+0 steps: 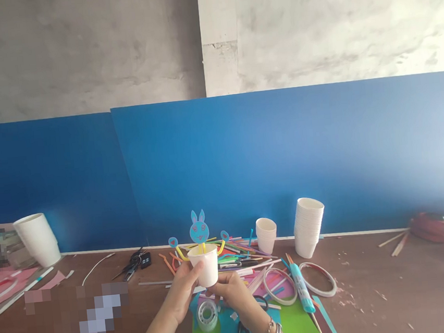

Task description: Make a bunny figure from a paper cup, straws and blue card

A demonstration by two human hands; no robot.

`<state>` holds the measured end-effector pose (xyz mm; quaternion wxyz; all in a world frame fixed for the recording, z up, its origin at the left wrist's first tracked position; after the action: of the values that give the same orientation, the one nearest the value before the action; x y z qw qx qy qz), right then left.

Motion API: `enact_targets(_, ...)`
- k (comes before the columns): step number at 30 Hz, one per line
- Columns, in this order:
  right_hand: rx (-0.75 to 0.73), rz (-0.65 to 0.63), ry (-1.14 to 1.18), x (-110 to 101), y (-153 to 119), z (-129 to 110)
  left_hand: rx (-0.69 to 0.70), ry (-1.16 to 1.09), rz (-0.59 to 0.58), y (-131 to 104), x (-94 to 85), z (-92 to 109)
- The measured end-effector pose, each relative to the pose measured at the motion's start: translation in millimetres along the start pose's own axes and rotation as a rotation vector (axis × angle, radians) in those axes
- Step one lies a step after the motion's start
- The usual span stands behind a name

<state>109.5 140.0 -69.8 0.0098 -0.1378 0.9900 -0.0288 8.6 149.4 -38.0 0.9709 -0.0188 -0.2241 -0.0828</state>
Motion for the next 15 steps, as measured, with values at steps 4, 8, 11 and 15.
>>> enact_targets(4,0.012,0.028,0.048,0,3,5,0.015,-0.003,0.030,3,-4.6,-2)
enact_targets(8,-0.007,0.042,0.066,0,4,4,0.063,-0.027,0.015,-1,-0.4,-1)
enact_targets(11,-0.022,0.040,0.065,-1,5,1,0.078,0.023,0.046,2,-7.0,6)
enact_targets(15,-0.004,0.046,0.062,-4,6,6,0.139,0.072,0.257,17,-56.7,38)
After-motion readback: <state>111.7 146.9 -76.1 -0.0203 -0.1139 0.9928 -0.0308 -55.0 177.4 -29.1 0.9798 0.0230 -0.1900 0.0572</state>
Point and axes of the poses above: each hand's wrist, its own y-axis towards the middle knuckle, its own x-axis out of the palm, z = x × y, the point moved 10 cm from there along y, towards the middle knuckle, and after that the axes turned 4 degrees about -x, right-handed, at the moved point
